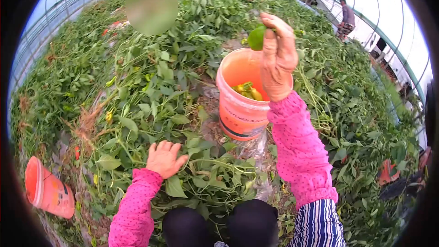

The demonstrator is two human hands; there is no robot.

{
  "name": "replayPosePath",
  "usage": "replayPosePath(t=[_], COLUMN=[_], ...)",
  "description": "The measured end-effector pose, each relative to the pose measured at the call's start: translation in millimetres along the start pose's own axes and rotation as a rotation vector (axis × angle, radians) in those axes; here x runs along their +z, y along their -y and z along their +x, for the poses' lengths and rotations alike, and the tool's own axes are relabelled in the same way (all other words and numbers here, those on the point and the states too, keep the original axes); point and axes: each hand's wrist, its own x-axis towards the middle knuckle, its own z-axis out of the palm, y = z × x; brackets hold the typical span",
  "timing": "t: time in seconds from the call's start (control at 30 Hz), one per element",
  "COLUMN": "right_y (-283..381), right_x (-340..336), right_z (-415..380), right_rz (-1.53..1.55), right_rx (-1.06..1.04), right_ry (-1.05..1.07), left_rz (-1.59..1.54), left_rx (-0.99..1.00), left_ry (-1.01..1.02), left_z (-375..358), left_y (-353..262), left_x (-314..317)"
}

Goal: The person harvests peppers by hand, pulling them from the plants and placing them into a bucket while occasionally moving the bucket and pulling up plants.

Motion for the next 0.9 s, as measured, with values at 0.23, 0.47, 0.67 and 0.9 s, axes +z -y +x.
replayPosePath(t=[0.23, 0.47, 0.67, 0.9], right_y=[-9.5, 125.7, 175.0, 166.8], right_x=[18.9, 42.8, 0.6, 5.4], right_z=[-106.4, -291.0, -397.6, -379.1], right_rz=[-0.462, 0.202, 0.676, 0.573], right_rx=[0.353, 0.561, 0.896, 0.890], right_ry=[0.561, 1.371, 1.701, 1.853], left_rz=[0.131, 0.351, 0.380, 0.249], left_rx=[-0.090, -0.002, 0.001, -0.095], left_ry=[0.026, -0.126, -0.238, -0.211], left_z=[-70.4, -114.1, -110.1, -100.9], left_y=[72.2, 69.7, 72.3, 66.2], left_x=[93.8, 111.4, 130.3, 132.0])
